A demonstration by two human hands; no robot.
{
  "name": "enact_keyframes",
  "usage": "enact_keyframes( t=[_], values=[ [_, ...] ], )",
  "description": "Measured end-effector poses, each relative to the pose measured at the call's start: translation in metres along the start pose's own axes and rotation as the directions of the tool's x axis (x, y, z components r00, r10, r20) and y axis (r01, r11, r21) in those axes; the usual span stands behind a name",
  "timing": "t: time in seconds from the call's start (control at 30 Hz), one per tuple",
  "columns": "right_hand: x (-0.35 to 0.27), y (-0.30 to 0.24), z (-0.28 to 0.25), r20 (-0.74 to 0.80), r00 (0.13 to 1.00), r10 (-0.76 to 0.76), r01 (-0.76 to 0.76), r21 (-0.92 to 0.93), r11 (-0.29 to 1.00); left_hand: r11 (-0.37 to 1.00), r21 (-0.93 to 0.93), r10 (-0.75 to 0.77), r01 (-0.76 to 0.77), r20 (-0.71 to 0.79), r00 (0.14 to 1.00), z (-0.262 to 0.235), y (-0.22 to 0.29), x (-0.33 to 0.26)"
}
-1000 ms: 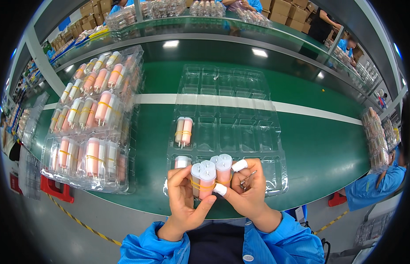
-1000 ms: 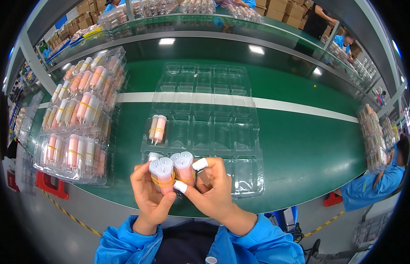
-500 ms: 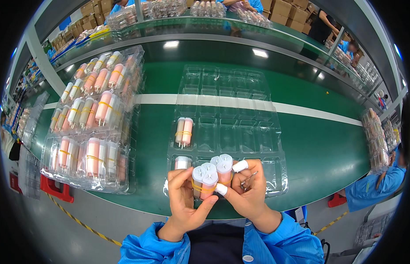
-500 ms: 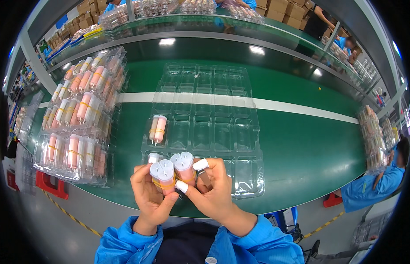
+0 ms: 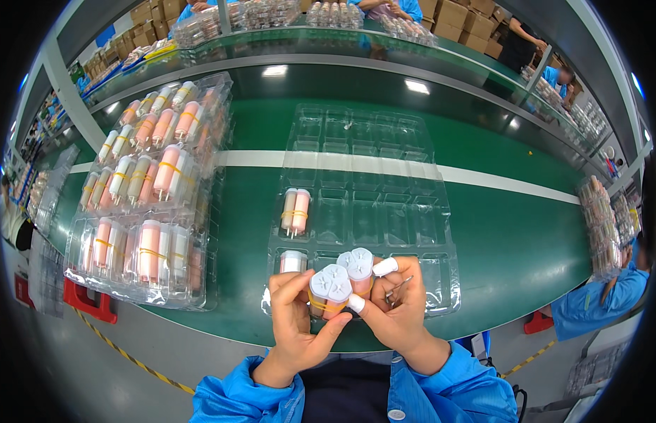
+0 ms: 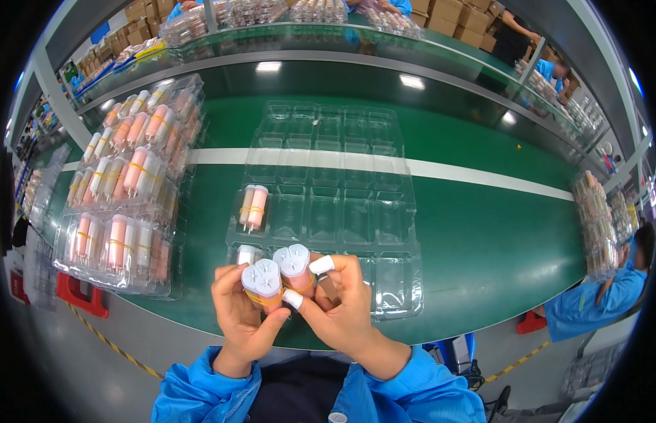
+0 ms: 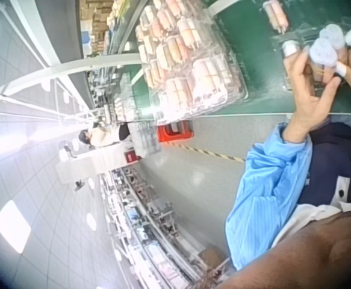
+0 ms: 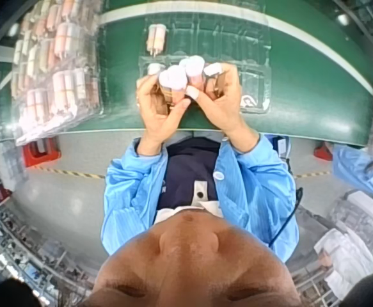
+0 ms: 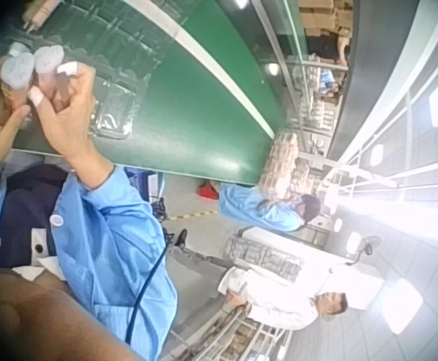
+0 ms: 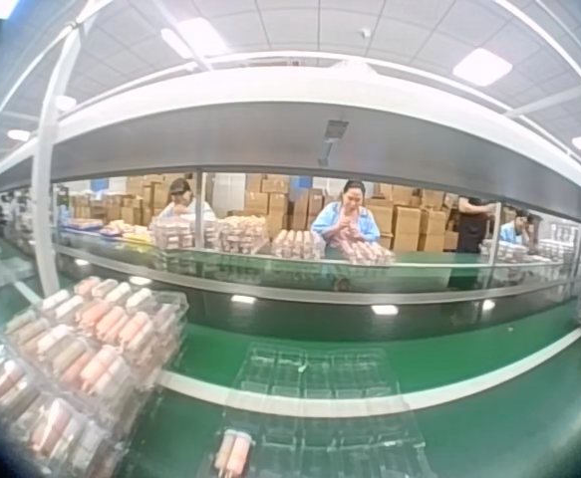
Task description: The person uses tweezers to insert small white components into cylindrical objects with rubber bands. They handle the objects one at a time, placing them into a clear plastic tray on the assembly line.
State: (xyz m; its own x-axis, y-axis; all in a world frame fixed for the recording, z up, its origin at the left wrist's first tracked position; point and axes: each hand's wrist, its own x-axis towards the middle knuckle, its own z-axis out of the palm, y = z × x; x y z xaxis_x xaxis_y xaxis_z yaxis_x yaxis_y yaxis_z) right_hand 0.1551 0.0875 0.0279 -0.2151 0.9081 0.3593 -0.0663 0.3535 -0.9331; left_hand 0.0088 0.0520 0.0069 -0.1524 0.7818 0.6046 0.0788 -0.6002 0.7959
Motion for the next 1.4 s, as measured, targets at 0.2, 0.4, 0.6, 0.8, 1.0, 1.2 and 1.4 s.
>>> enact_keyframes(
  t=[0.2, 0.4, 0.6, 0.8, 1.0, 1.2, 1.4],
  values=[
    [0.002, -0.002, 0.006, -0.020, 1.000, -0.009, 0.011, 0.124, 0.992, 0.999, 0.032, -0.016, 0.016, -0.017, 1.000, 0.000, -0.001, -0.002],
    [0.002, -0.002, 0.007, -0.021, 1.000, 0.002, 0.001, 0.147, 0.989, 0.996, 0.086, -0.041, 0.040, 0.009, 0.999, -0.002, -0.001, -0.003],
    [0.002, -0.002, 0.002, 0.072, 0.997, -0.026, 0.016, 0.135, 0.991, 0.993, 0.109, -0.040, 0.037, 0.018, 0.999, -0.002, -0.001, -0.003],
    [0.002, 0.000, 0.001, 0.032, 0.999, -0.041, 0.041, 0.021, 0.999, 0.991, 0.134, -0.032, 0.028, 0.028, 0.999, -0.003, -0.002, -0.003],
    [0.000, 0.007, 0.002, -0.017, 0.998, -0.061, 0.061, -0.011, 0.998, 0.992, 0.126, -0.020, 0.016, 0.030, 0.999, -0.003, -0.001, -0.002],
    [-0.001, 0.009, 0.002, -0.025, 0.998, -0.062, 0.062, -0.006, 0.998, 0.995, 0.095, 0.009, -0.010, 0.014, 1.000, 0.000, -0.004, -0.001],
    [-0.001, 0.007, 0.004, -0.048, 0.995, -0.090, 0.090, 0.004, 0.996, 0.997, 0.072, 0.002, -0.003, 0.015, 1.000, 0.000, -0.005, 0.000]
  ],
)
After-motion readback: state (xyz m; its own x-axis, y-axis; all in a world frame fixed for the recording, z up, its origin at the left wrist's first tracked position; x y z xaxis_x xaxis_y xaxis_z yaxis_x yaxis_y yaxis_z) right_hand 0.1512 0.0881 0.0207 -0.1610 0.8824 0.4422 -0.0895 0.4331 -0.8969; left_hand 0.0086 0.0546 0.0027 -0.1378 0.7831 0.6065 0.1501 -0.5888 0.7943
